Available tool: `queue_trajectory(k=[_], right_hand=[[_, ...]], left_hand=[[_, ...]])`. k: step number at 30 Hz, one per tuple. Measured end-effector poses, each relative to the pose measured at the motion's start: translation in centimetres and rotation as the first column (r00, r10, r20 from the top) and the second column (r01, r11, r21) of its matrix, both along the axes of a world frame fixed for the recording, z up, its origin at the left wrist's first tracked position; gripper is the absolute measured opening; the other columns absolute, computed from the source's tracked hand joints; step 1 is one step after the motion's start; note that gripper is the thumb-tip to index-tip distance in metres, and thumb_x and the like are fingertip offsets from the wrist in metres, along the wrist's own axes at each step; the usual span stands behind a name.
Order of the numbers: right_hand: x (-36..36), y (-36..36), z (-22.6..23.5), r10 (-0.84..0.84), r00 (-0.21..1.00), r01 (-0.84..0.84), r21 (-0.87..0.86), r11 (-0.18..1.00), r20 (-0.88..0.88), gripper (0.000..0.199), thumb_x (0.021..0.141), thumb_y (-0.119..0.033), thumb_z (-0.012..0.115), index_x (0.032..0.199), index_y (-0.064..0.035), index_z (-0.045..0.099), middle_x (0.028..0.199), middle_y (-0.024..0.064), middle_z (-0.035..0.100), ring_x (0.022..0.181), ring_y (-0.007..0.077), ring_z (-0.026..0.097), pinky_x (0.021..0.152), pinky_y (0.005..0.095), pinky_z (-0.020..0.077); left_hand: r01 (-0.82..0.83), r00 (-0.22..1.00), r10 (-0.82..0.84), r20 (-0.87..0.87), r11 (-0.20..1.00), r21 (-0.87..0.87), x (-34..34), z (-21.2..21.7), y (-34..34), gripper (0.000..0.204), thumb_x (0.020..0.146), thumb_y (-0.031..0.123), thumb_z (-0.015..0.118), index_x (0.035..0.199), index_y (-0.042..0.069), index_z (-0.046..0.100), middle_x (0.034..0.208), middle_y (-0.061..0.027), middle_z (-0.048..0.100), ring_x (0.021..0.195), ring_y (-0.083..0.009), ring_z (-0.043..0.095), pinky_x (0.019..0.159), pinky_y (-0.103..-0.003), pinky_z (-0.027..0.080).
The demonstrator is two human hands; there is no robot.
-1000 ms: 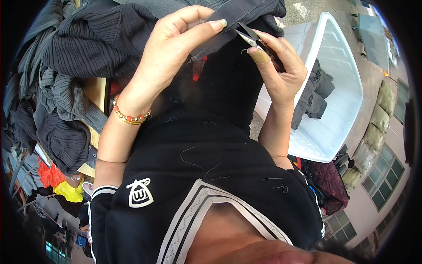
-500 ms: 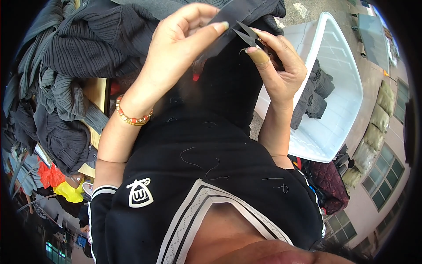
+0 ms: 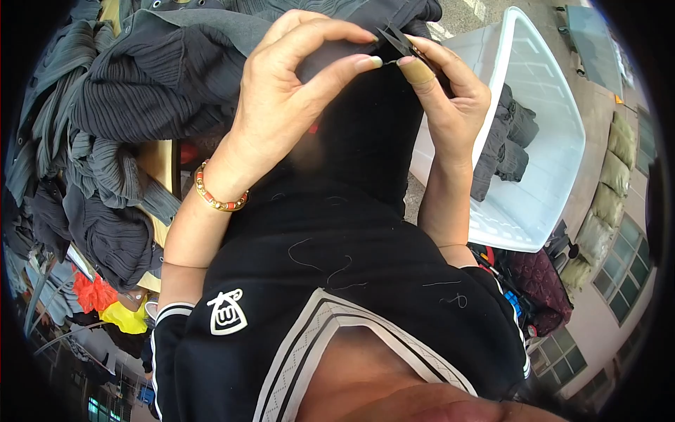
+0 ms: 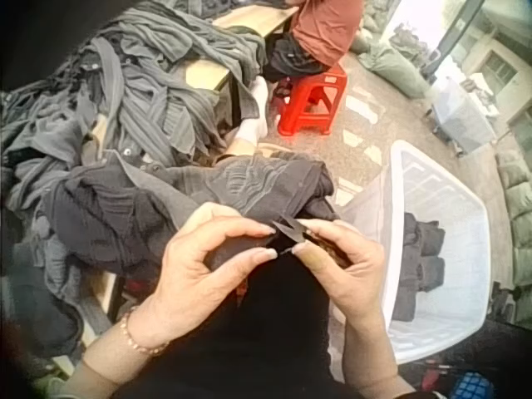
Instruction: Trimming excess threads from garments using a small handheld clipper.
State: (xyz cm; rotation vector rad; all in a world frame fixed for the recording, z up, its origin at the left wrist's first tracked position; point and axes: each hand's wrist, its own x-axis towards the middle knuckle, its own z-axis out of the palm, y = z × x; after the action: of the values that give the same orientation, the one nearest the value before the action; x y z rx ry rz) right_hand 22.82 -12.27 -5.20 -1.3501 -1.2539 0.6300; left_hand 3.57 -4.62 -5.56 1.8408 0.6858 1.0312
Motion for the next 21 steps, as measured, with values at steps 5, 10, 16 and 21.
queue_trajectory(k=[5, 10, 16, 21], right_hand=[[0.4, -0.3, 0.9, 0.048, 0.928, -0.114, -0.16, 0.98, -0.37, 0.023, 0.092, -0.014, 0.072, 0.109, 0.0023, 0.073, 0.073, -0.0037, 0.061, 0.059, -0.0014, 0.047, 0.049, 0.0144, 0.0331], [0.9, -0.3, 0.7, 0.019, 0.783, -0.259, -0.297, 0.919, -0.622, 0.034, 0.1, -0.029, 0.061, 0.106, 0.0022, 0.072, 0.061, -0.005, 0.053, 0.047, -0.0025, 0.033, 0.04, 0.0141, 0.0228], [0.9, -0.5, 0.3, 0.014, 0.665, -0.347, -0.292, 0.891, -0.747, 0.04, 0.102, -0.033, 0.057, 0.108, 0.004, 0.069, 0.063, -0.003, 0.052, 0.046, -0.0017, 0.031, 0.039, 0.0137, 0.0229], [1.0, -0.7, 0.3, 0.016, 0.535, -0.433, -0.257, 0.864, -0.845, 0.045, 0.104, -0.035, 0.053, 0.115, 0.0063, 0.066, 0.063, -0.0049, 0.044, 0.047, -0.0011, 0.031, 0.039, 0.0136, 0.0251]], left_hand=[[-0.025, 0.999, 0.023, -0.029, 0.999, -0.039, 0.6, 0.3, -0.2, 0.012, 0.087, 0.003, 0.074, 0.098, 0.001, 0.074, 0.096, -0.003, 0.062, 0.09, -0.0103, 0.059, 0.08, -0.022, 0.048], [-0.01, 1.0, 0.011, 0.014, 0.998, -0.06, 1.0, 0.0, -0.5, 0.011, 0.086, 0.003, 0.075, 0.097, 0.001, 0.074, 0.094, -0.0022, 0.062, 0.089, -0.0091, 0.058, 0.078, -0.021, 0.047], [-0.004, 0.997, 0.008, 0.08, 0.999, -0.052, 0.6, -0.4, -0.2, 0.01, 0.082, 0.005, 0.077, 0.092, 0.004, 0.075, 0.089, -0.0019, 0.066, 0.088, -0.0129, 0.059, 0.081, -0.025, 0.046], [0.028, 0.999, -0.028, 0.024, 1.0, 0.004, -0.1, 0.0, 0.1, 0.009, 0.083, 0.003, 0.076, 0.092, 0.003, 0.075, 0.089, -0.0017, 0.073, 0.093, -0.0142, 0.058, 0.09, -0.028, 0.044]])
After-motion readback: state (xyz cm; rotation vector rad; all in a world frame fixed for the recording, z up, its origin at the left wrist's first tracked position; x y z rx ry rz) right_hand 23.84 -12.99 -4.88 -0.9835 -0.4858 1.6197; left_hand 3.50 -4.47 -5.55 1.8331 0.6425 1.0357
